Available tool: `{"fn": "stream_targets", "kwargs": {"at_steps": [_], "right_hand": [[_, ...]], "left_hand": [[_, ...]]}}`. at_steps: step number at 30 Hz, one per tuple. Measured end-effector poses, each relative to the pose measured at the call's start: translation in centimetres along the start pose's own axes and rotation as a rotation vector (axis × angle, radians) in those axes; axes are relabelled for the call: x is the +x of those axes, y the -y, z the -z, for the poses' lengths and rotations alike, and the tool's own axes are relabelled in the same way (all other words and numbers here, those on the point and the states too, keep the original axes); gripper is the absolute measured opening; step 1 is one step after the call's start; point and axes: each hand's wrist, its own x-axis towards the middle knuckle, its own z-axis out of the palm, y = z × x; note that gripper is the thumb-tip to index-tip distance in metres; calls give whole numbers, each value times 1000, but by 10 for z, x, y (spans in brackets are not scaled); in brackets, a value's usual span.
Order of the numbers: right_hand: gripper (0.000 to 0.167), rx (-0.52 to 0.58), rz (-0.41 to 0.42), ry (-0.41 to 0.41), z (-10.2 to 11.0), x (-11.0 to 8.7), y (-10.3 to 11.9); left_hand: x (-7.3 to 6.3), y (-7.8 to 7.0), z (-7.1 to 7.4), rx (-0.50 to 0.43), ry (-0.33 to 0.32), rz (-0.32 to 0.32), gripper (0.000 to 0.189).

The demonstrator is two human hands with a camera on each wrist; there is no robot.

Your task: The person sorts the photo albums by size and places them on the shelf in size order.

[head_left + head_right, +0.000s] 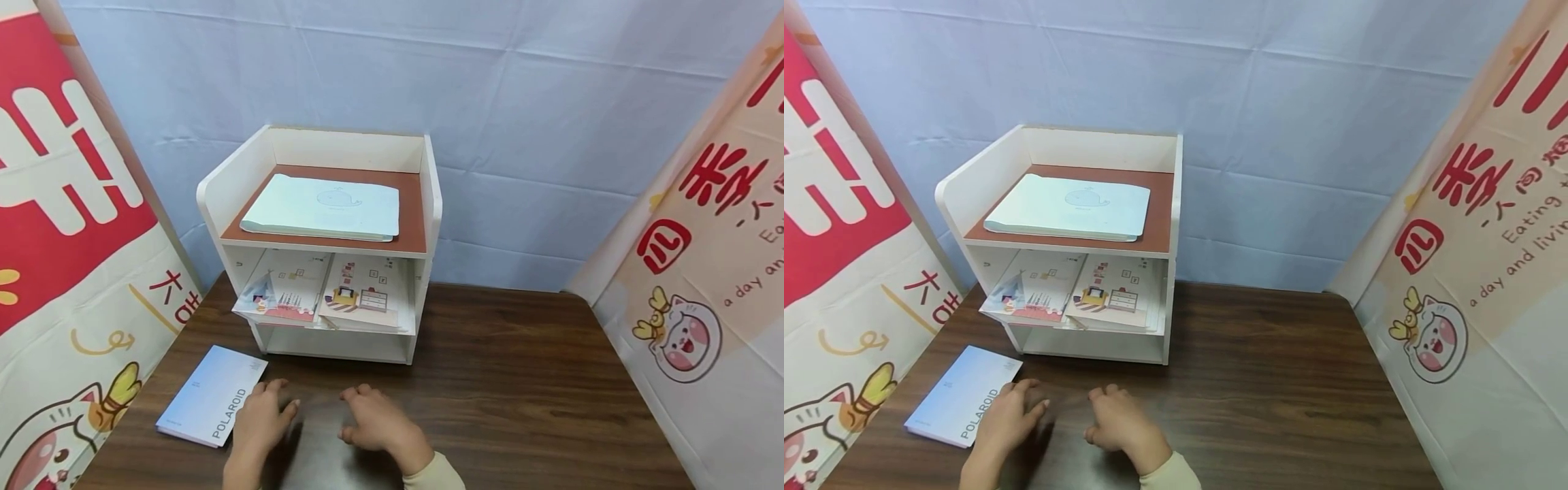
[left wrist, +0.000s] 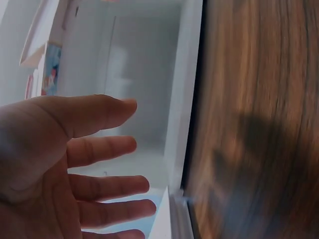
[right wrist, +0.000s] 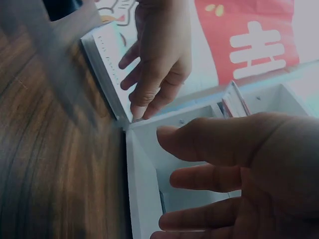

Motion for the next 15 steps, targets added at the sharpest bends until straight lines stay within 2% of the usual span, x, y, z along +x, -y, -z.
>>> {"fn": "stream_targets", "kwargs": {"at_steps": [5, 15], "right_hand": [[51, -92, 5, -31, -9, 6, 3], [45, -164, 36, -55, -20, 17, 8]], "left_hand": [[0, 9, 4, 25, -25, -13, 43], [3, 25, 12, 106, 16, 15, 46]]}}
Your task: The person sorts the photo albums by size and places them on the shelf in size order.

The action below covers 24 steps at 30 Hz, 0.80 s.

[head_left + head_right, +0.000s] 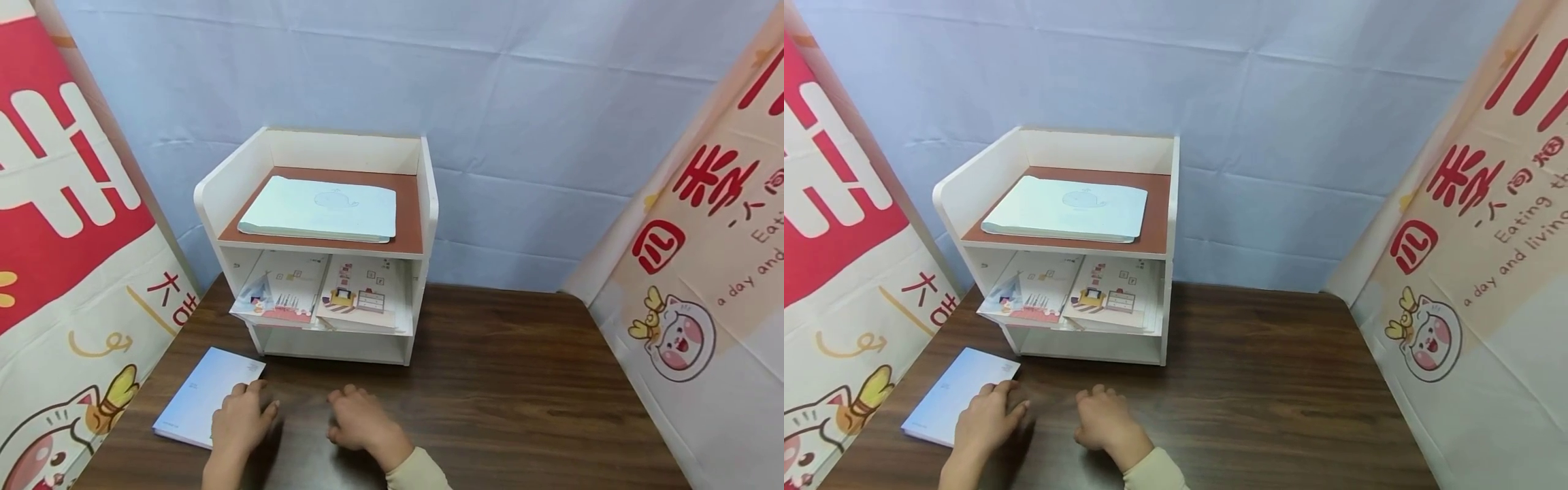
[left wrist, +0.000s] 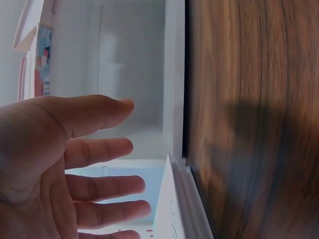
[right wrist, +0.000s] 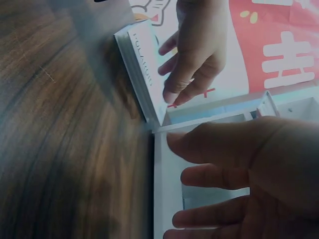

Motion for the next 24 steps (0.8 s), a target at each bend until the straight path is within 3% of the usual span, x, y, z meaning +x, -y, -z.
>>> {"fn": "stream_targets", "kwargs": {"at_steps": [12, 24], "right_hand": [[46, 35, 53, -1, -14, 9, 6], [47, 14, 72, -3, -21, 18, 16]], "left_hand": [[6, 22, 7, 10, -9, -6, 45], [12, 40, 21, 6, 2, 36, 42]]}}
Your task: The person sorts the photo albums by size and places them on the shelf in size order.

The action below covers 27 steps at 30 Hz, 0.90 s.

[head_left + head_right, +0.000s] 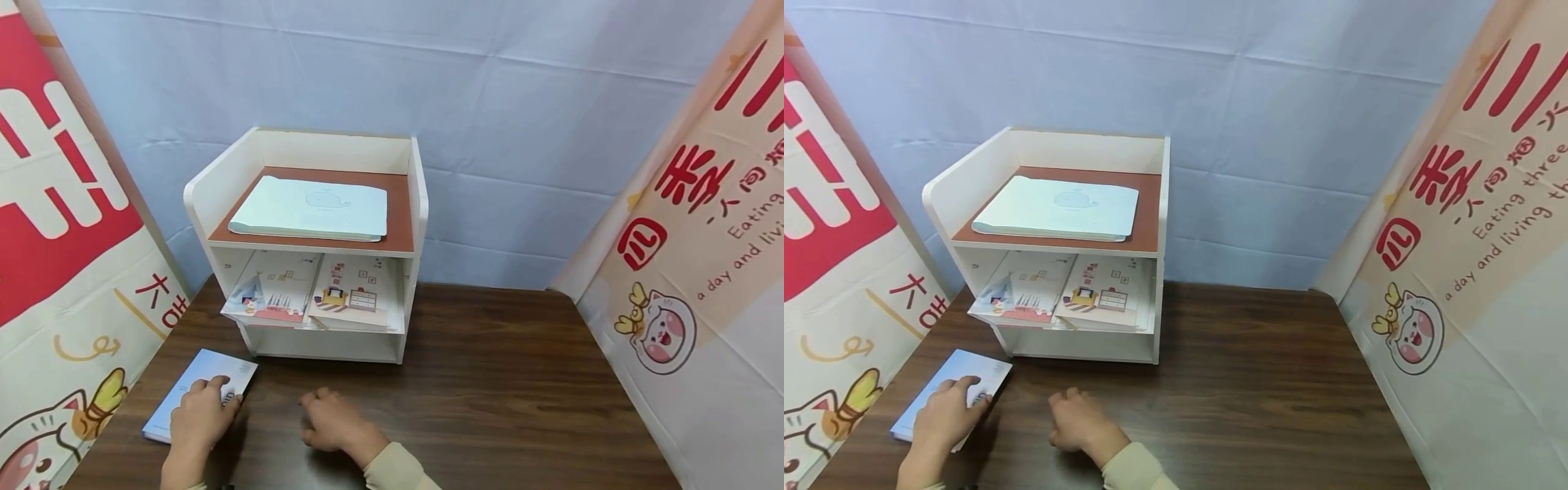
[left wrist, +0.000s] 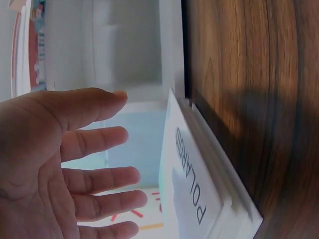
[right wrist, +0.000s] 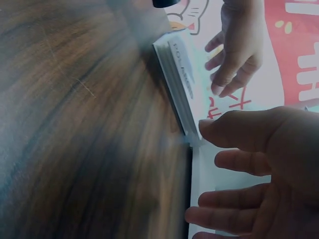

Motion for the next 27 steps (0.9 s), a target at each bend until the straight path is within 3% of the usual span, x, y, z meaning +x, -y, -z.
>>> {"fn": "stream_targets", "kwargs": {"at_steps": [12, 20, 27], "right_hand": [[50, -24, 26, -5, -14, 4, 11], [51, 37, 18, -5, -26, 3, 17], [50, 62, 48, -42, -39, 8, 24]], "left_hand": [[-2, 23, 9, -25, 2, 19, 45], [1, 33, 11, -20, 68, 107, 52], [7, 47, 14, -42, 65, 147, 55]]}}
